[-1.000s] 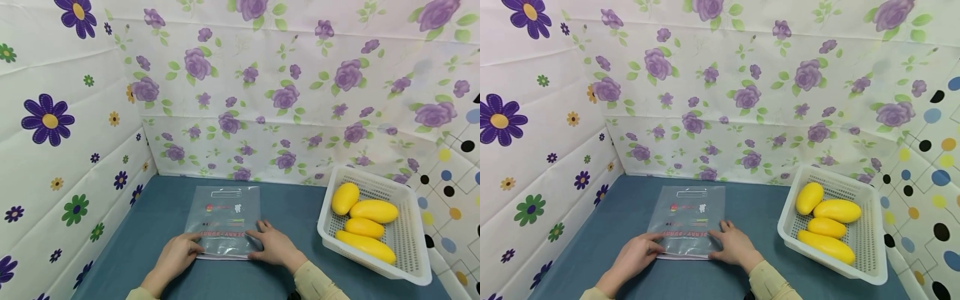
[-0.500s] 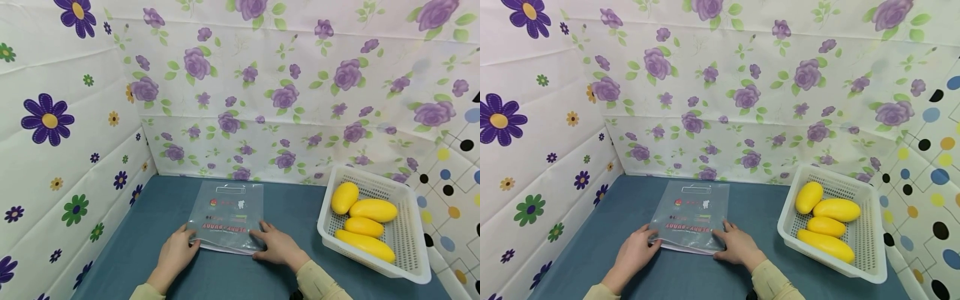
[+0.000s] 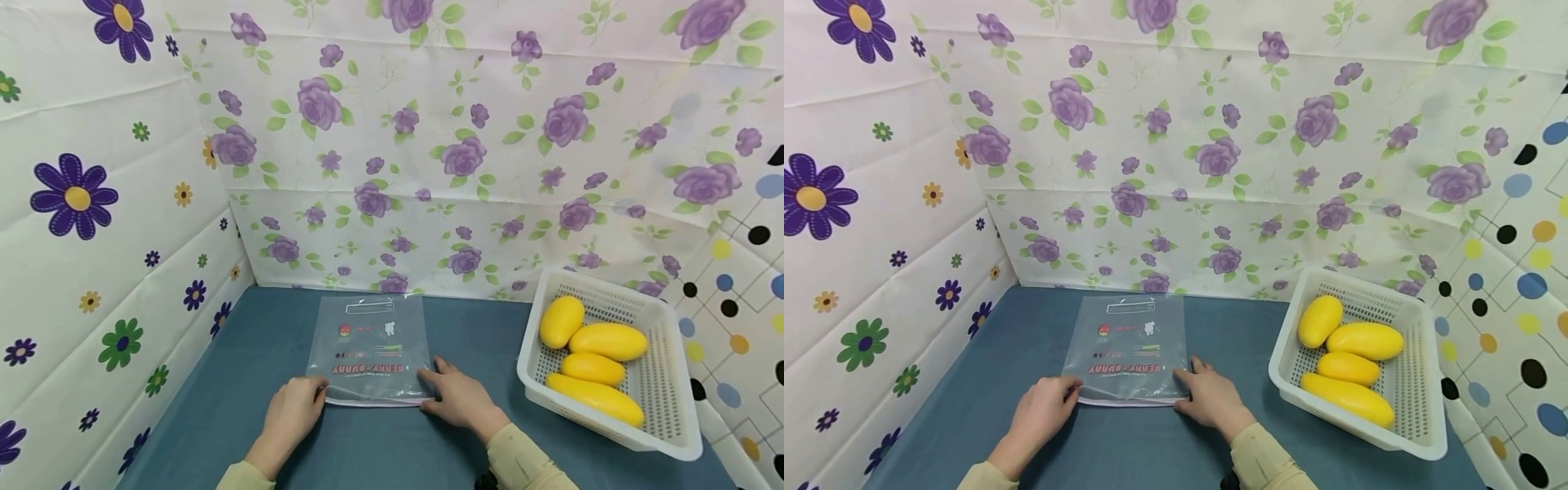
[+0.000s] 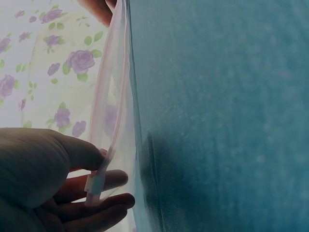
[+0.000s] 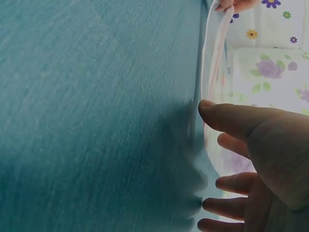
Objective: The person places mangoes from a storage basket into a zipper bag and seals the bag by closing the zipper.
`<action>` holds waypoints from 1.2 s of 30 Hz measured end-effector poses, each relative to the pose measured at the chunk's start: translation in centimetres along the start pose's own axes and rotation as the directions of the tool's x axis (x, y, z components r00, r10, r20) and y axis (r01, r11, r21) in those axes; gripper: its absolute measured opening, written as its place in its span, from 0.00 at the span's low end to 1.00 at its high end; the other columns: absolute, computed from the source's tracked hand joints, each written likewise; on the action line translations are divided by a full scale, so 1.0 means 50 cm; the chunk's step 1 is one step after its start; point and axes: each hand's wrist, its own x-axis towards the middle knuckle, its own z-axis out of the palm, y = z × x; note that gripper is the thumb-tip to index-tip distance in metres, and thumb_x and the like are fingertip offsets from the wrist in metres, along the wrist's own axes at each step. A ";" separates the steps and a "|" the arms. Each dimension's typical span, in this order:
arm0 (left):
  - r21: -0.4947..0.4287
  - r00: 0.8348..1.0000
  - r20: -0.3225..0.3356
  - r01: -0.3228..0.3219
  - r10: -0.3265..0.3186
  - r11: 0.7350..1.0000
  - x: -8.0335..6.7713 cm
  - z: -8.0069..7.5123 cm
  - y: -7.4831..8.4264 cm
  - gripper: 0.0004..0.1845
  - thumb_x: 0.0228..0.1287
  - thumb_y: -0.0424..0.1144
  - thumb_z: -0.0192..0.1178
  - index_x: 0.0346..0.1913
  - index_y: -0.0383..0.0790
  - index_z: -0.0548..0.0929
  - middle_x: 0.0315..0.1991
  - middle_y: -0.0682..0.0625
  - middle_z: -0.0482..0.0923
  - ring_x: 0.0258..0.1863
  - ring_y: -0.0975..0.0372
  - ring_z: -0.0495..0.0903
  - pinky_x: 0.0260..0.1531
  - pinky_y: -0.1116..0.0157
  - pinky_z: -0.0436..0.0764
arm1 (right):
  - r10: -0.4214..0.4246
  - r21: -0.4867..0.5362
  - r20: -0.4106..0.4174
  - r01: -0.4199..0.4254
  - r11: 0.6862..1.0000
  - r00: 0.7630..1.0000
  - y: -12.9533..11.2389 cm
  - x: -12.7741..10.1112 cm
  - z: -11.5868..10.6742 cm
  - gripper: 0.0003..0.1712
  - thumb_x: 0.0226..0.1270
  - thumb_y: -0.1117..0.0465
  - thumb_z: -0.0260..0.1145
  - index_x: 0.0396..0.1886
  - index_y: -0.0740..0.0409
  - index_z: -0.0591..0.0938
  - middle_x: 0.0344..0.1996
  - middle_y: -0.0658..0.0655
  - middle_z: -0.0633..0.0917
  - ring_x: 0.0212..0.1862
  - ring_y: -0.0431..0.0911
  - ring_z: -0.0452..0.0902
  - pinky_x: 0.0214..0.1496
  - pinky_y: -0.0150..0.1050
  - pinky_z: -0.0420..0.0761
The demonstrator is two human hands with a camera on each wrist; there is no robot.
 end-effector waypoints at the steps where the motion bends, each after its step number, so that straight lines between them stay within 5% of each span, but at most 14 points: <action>1: -0.006 1.000 0.000 -0.004 0.004 1.000 0.000 0.000 0.000 0.02 0.67 0.32 0.74 0.40 0.41 0.93 0.31 0.52 0.88 0.26 0.61 0.84 0.27 0.56 0.84 | 0.006 0.000 0.000 -0.006 1.000 1.000 0.000 0.000 0.000 0.38 0.70 0.43 0.76 0.76 0.45 0.78 0.79 0.68 0.68 0.76 0.67 0.68 0.65 0.67 0.75; 13: -0.037 0.991 -0.055 -0.126 0.124 0.991 0.002 0.008 -0.006 0.13 0.68 0.26 0.71 0.35 0.47 0.81 0.23 0.56 0.79 0.15 0.67 0.70 0.17 0.64 0.69 | 0.021 -0.008 -0.010 -0.021 1.000 1.000 -0.001 -0.002 0.000 0.36 0.71 0.43 0.76 0.75 0.45 0.79 0.79 0.68 0.68 0.75 0.66 0.69 0.64 0.66 0.77; 20: -0.004 0.988 -0.063 -0.141 0.140 0.990 0.002 0.003 -0.003 0.11 0.60 0.24 0.75 0.37 0.45 0.94 0.41 0.50 0.91 0.38 0.55 0.91 0.35 0.54 0.88 | 0.018 -0.003 -0.010 -0.018 1.000 1.000 -0.001 -0.003 -0.002 0.36 0.71 0.43 0.75 0.76 0.45 0.79 0.79 0.68 0.68 0.75 0.66 0.70 0.63 0.66 0.77; 27: 0.070 0.986 -0.025 -0.165 0.167 0.984 0.004 0.000 -0.004 0.14 0.59 0.26 0.77 0.47 0.41 0.95 0.51 0.47 0.91 0.43 0.52 0.91 0.35 0.54 0.88 | 0.021 0.003 -0.006 -0.021 1.000 1.000 0.002 -0.003 -0.002 0.36 0.72 0.41 0.74 0.75 0.45 0.79 0.79 0.68 0.68 0.75 0.66 0.70 0.63 0.66 0.77; 36: 0.131 0.967 -0.071 -0.233 0.243 0.964 0.002 0.006 -0.008 0.17 0.61 0.28 0.77 0.53 0.41 0.93 0.59 0.52 0.88 0.49 0.51 0.91 0.36 0.52 0.88 | 0.048 0.002 -0.012 -0.048 0.999 0.999 0.007 0.002 -0.001 0.35 0.72 0.40 0.73 0.75 0.45 0.80 0.79 0.68 0.68 0.75 0.65 0.70 0.64 0.67 0.77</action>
